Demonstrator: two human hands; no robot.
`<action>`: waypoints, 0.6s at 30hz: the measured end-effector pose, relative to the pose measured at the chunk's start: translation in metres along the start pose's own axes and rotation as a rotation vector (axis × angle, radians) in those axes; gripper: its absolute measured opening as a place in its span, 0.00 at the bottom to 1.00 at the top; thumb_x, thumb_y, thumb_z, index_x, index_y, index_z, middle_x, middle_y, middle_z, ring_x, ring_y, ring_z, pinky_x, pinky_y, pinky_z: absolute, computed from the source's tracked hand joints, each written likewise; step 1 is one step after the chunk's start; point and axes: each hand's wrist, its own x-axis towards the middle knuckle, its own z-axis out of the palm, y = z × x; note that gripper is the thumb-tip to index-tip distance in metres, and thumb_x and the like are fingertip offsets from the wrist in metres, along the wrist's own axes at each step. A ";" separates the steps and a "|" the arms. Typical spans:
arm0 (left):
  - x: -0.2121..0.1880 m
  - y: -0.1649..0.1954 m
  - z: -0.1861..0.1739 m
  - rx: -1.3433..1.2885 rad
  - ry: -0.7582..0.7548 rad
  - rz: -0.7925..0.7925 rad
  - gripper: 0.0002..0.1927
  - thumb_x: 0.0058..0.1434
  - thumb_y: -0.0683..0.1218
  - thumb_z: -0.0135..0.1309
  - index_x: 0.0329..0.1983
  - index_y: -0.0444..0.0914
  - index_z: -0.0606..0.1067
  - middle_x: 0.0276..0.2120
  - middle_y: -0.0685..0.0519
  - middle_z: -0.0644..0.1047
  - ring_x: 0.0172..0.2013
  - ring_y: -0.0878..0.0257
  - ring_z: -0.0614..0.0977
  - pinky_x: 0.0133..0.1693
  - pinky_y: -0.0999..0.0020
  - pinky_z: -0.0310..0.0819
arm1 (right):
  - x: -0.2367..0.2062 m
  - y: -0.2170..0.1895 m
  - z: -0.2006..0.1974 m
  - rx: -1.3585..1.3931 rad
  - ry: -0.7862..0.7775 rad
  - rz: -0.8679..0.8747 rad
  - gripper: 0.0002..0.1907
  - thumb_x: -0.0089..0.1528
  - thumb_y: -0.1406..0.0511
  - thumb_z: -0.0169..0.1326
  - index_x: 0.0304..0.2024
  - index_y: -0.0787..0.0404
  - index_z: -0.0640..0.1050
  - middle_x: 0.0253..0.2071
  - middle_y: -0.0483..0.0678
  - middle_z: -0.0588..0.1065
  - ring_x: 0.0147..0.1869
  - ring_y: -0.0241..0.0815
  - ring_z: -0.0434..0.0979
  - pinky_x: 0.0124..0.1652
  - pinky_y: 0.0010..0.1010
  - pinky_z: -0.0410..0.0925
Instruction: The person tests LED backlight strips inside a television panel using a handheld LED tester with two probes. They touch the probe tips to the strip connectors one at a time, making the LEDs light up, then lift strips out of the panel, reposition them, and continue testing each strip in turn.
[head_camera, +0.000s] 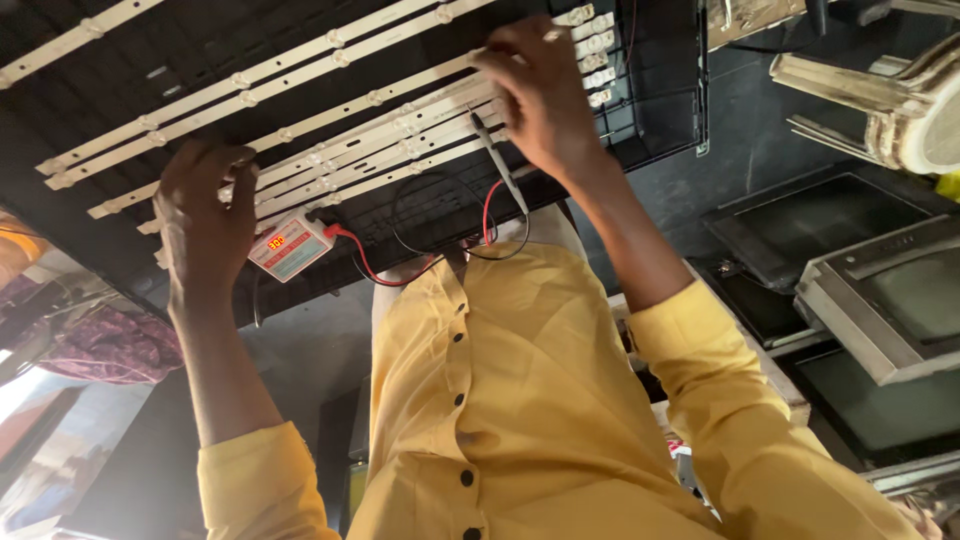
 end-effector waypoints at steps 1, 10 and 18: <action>0.003 0.003 0.001 -0.003 0.007 0.004 0.03 0.71 0.34 0.59 0.46 0.32 0.79 0.40 0.46 0.78 0.40 0.54 0.83 0.43 0.61 0.77 | -0.004 0.004 -0.006 0.038 0.024 0.024 0.22 0.58 0.82 0.59 0.52 0.59 0.80 0.52 0.48 0.74 0.59 0.49 0.71 0.52 0.41 0.66; 0.032 0.040 0.024 -0.065 0.012 0.060 0.04 0.71 0.34 0.60 0.47 0.33 0.79 0.43 0.46 0.78 0.40 0.53 0.82 0.44 0.61 0.77 | -0.027 0.038 -0.065 0.142 0.195 0.185 0.13 0.69 0.82 0.58 0.51 0.62 0.79 0.49 0.50 0.74 0.51 0.46 0.78 0.46 0.36 0.71; 0.037 0.069 0.043 -0.055 0.025 0.120 0.08 0.71 0.35 0.62 0.50 0.37 0.79 0.48 0.45 0.78 0.46 0.48 0.82 0.47 0.57 0.77 | -0.048 0.031 -0.105 0.082 0.119 0.209 0.11 0.71 0.80 0.59 0.53 0.65 0.80 0.50 0.52 0.76 0.53 0.51 0.76 0.49 0.37 0.69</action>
